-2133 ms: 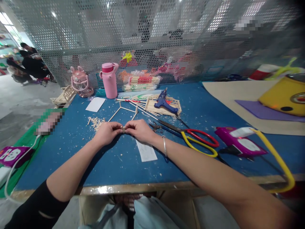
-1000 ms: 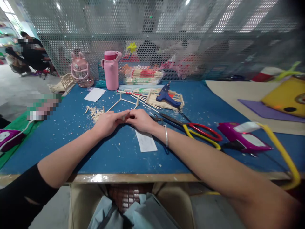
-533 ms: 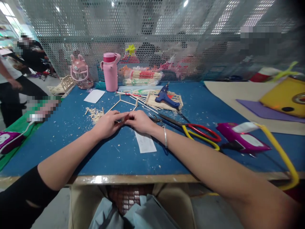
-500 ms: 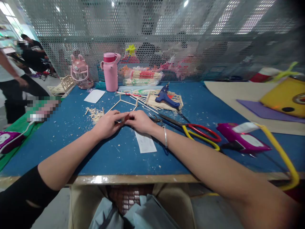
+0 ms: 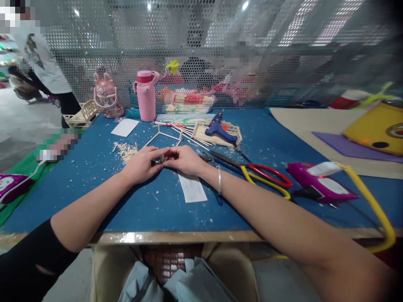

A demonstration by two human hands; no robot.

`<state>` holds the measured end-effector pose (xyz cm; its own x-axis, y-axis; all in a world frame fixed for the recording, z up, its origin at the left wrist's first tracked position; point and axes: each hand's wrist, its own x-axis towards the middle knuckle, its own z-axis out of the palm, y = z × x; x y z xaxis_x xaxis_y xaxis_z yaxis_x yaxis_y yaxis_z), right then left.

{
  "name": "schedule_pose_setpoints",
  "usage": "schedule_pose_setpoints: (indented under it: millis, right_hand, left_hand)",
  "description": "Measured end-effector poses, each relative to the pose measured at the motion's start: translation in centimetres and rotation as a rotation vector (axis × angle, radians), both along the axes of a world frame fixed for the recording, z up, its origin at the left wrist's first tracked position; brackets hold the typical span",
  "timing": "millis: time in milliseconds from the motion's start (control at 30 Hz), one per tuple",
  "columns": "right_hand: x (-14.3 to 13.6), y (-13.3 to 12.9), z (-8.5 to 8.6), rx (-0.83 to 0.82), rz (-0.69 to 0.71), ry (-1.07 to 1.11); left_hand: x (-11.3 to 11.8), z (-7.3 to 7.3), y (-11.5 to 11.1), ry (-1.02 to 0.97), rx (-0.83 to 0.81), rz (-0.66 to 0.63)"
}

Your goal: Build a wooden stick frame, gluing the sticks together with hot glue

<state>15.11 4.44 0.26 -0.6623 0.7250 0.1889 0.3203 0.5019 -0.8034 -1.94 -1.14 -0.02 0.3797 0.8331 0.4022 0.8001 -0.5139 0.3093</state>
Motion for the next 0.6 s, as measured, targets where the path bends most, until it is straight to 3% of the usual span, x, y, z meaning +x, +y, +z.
schedule_pose_setpoints:
  millis: [300,600]
  right_hand:
    - [0.08,-0.07,-0.08,-0.112,-0.040,0.095]
    - [0.38,0.02,-0.22,-0.116,-0.041,0.090]
  left_hand:
    - [0.03,0.44,-0.37,0.001,-0.033,0.036]
    - [0.25,1.01,-0.34,-0.005,-0.074,0.060]
